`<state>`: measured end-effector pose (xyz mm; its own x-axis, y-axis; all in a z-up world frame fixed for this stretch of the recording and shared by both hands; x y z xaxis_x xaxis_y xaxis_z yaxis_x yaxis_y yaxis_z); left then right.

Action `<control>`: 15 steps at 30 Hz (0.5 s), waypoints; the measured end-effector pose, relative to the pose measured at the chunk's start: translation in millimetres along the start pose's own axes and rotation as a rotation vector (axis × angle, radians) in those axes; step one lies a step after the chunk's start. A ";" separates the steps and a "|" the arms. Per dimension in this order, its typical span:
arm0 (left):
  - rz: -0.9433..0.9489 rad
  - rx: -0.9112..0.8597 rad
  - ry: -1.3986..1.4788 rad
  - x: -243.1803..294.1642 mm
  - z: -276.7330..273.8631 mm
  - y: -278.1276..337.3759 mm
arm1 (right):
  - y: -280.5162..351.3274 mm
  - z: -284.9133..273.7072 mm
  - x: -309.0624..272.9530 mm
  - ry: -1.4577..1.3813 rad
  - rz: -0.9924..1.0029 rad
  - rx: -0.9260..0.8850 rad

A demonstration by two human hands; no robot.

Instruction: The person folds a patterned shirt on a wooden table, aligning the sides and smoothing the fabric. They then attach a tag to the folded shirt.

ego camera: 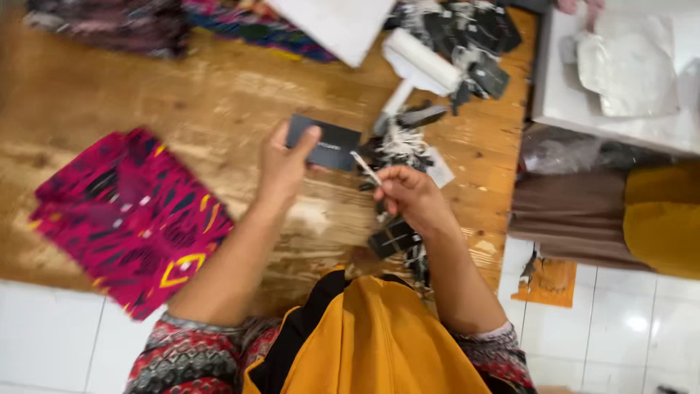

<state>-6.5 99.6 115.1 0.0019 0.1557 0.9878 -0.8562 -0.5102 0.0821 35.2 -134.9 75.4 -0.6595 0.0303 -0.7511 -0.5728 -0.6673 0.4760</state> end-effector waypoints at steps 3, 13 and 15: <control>0.082 0.135 0.045 32.7 -101.8 29.9 | 3.0 31.7 14.7 0.284 -0.021 -0.087; -0.059 0.432 0.058 20.8 -378.9 188.0 | -10.7 248.1 130.2 -0.046 0.251 -0.333; -0.106 0.462 0.073 19.0 -415.2 207.0 | -12.0 287.1 140.0 -0.048 0.241 -0.348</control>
<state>-398.2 348.1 96.0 0.0263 0.2773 0.9604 -0.5340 -0.8083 0.2480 -190.0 91.0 95.8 -0.7808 -0.1281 -0.6115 -0.2066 -0.8708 0.4462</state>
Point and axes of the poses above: each hand's wrist, its own y-axis away from the middle knuckle, its own z-axis out of the palm, x = y × z, the point moved 7 cm from there along -y, towards the middle knuckle, and after that the axes turned 9 degrees about z, right-handed, at the moved point
